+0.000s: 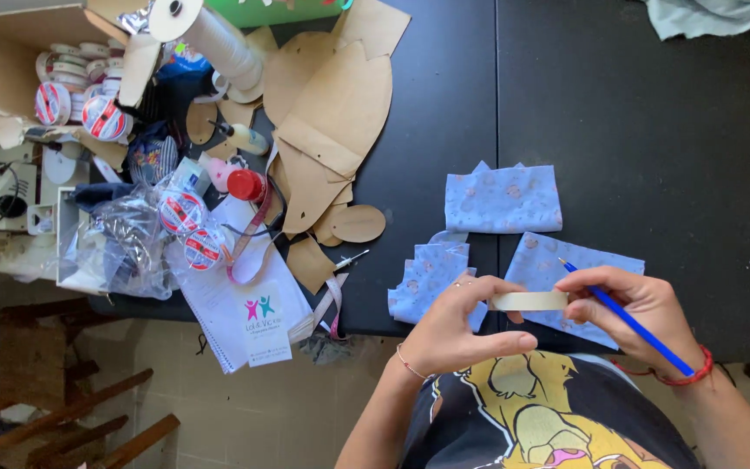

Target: Preparing fabric pieces and cutting elastic strips for mask production

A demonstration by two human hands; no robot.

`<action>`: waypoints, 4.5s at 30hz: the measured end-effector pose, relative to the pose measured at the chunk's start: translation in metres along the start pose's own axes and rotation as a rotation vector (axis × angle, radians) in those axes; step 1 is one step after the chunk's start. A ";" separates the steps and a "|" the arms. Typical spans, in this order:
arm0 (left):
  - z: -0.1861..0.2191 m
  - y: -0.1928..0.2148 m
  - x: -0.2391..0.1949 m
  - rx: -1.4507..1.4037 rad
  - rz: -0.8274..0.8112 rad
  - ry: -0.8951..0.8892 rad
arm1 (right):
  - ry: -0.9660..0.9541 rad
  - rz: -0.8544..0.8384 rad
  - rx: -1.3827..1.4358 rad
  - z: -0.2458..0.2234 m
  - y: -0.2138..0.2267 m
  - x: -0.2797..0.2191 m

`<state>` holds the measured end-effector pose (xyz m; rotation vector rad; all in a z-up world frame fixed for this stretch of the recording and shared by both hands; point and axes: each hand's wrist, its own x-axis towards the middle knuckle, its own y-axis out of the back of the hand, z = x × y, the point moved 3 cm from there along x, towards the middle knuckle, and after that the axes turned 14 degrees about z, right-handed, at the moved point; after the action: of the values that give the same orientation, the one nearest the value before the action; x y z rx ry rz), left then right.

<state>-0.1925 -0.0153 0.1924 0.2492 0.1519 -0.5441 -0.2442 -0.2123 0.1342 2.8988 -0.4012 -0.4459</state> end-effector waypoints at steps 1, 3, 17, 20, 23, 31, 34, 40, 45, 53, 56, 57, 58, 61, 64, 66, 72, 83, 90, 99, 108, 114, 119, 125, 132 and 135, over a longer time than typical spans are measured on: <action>-0.004 -0.001 -0.007 0.000 0.016 0.003 | 0.005 -0.016 -0.001 0.007 -0.001 -0.004; -0.009 -0.001 -0.018 -0.146 0.074 -0.031 | -0.085 -0.031 0.206 0.024 -0.002 -0.008; -0.004 -0.030 -0.047 0.024 0.186 -0.120 | 0.435 -0.012 0.186 -0.081 -0.036 -0.034; -0.002 -0.033 -0.047 0.043 0.197 -0.139 | 0.515 0.037 0.186 -0.083 -0.043 -0.038; -0.005 -0.035 -0.047 0.061 0.198 -0.164 | 0.555 0.061 0.134 -0.080 -0.045 -0.038; -0.006 -0.036 -0.045 0.048 0.219 -0.192 | 0.603 0.051 0.062 -0.085 -0.047 -0.037; -0.007 -0.036 -0.044 0.044 0.204 -0.167 | 0.601 0.045 0.090 -0.082 -0.047 -0.036; -0.006 -0.036 -0.043 0.033 0.205 -0.159 | 0.615 0.079 0.079 -0.084 -0.046 -0.036; -0.005 -0.037 -0.043 0.032 0.193 -0.138 | 0.634 0.115 0.103 -0.081 -0.044 -0.037; -0.006 -0.038 -0.045 0.035 0.194 -0.137 | 0.594 0.088 0.099 -0.075 -0.044 -0.037; -0.004 -0.038 -0.045 0.034 0.189 -0.130 | 0.597 0.089 0.110 -0.076 -0.044 -0.036; -0.003 -0.039 -0.045 0.031 0.191 -0.122 | 0.603 0.083 0.115 -0.078 -0.044 -0.036; -0.003 -0.040 -0.046 0.031 0.188 -0.125 | 0.605 0.086 0.114 -0.077 -0.042 -0.037; 0.002 -0.035 -0.043 0.045 0.223 -0.105 | 0.536 0.147 0.212 -0.076 -0.037 -0.035; 0.010 -0.026 -0.041 -0.031 0.411 -0.145 | 0.525 0.173 0.220 -0.080 -0.034 -0.034; 0.005 -0.029 -0.041 -0.115 0.417 -0.107 | 0.341 0.112 0.074 -0.079 -0.041 -0.032; 0.018 -0.017 -0.043 0.082 0.546 -0.281 | 0.681 0.112 -0.225 -0.082 -0.045 -0.027; -0.017 0.005 -0.030 0.195 0.480 -0.242 | 0.586 -0.085 -0.177 -0.072 -0.052 -0.012; -0.029 -0.002 -0.037 0.323 0.613 -0.281 | 0.621 -0.052 -0.239 -0.079 -0.066 -0.016; -0.037 -0.008 -0.038 0.577 0.615 -0.254 | 0.371 -0.204 -0.377 -0.043 -0.074 -0.008; -0.049 0.001 -0.047 0.583 0.710 -0.064 | 0.472 -0.207 -0.346 -0.038 -0.092 -0.012; -0.069 0.026 -0.058 0.679 0.867 0.168 | 0.569 -0.187 -0.251 -0.064 -0.111 -0.026; -0.088 0.096 -0.097 0.283 1.145 0.418 | 0.651 -0.335 -0.323 -0.042 -0.120 0.002; -0.074 0.092 -0.115 0.175 1.177 0.236 | 0.796 -0.462 -0.925 0.024 -0.181 0.038; -0.090 0.076 -0.119 0.064 1.084 0.265 | 0.948 -0.216 -1.267 0.055 -0.205 0.043; -0.088 0.073 -0.116 -0.005 1.030 0.249 | 0.871 -0.271 -1.273 0.077 -0.207 0.062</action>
<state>-0.2583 0.1263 0.1465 0.3503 0.2406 0.5129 -0.1625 -0.0451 0.0005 1.6180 0.3288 0.4256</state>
